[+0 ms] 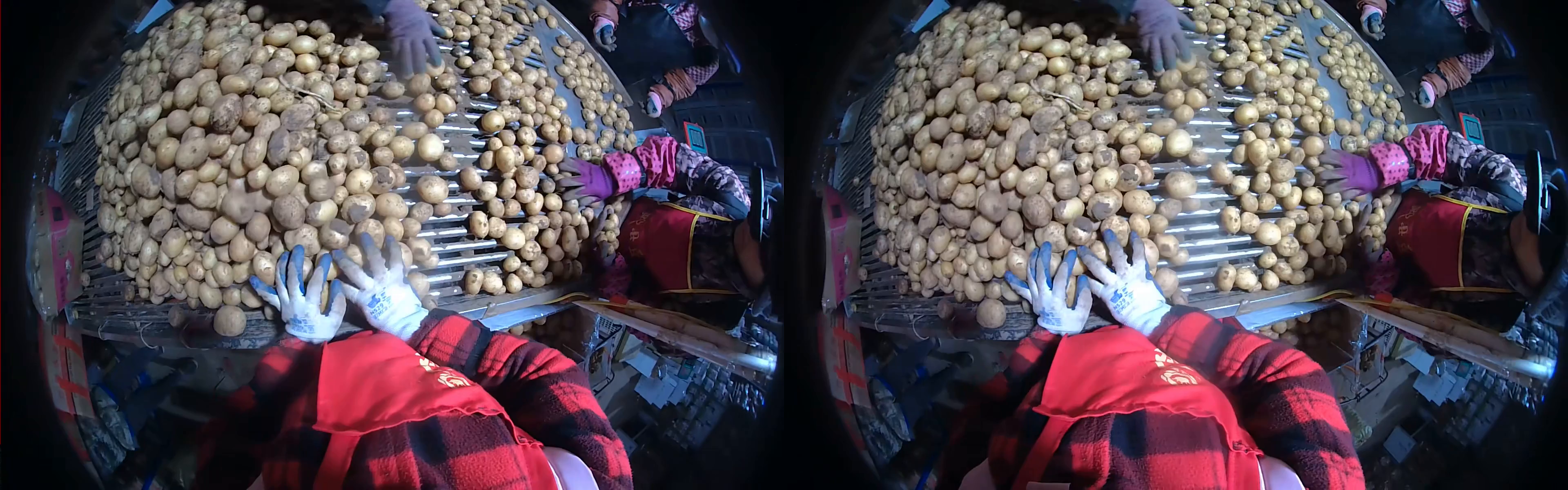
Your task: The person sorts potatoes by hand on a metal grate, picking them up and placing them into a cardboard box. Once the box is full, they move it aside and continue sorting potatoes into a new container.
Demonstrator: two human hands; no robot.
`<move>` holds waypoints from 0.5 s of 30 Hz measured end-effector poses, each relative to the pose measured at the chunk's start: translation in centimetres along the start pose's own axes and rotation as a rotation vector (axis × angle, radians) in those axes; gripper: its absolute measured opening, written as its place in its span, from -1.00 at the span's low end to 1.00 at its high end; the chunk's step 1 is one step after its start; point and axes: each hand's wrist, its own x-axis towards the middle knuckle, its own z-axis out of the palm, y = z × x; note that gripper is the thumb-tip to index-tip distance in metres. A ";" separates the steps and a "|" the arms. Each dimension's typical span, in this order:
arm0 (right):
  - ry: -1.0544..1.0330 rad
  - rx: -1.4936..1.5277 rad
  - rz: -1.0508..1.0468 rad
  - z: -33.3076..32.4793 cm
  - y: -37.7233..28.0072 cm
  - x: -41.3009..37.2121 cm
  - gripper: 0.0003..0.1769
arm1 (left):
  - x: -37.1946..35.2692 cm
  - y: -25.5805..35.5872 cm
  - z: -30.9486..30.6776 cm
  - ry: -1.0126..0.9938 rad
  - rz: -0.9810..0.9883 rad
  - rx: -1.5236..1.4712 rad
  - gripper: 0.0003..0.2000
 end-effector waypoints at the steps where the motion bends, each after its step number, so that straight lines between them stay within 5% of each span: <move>1: 0.007 0.031 0.070 0.0 0.6 0.2 -0.64 | 0.8 0.4 0.4 0.035 0.035 0.027 -0.49; 3: 0.019 0.101 0.204 -0.2 1.7 0.8 -0.65 | 3.2 1.2 1.3 -0.057 0.079 0.016 -0.48; 4: -0.018 0.133 0.238 -1.5 2.8 1.3 -0.63 | 4.8 1.7 2.6 -0.026 0.035 -0.236 -0.48; 7: -0.023 -0.094 0.348 -3.6 6.4 2.0 -0.60 | 10.1 3.9 6.1 -0.032 0.006 -0.317 -0.37; 11: 0.172 -0.242 0.310 -2.3 14.5 0.7 -0.55 | 14.4 8.3 8.0 -0.168 0.018 -0.090 -0.33; 15: 0.243 -0.277 0.418 -6.4 19.7 2.6 -0.62 | 21.0 11.1 11.1 -0.089 0.439 -0.180 -0.42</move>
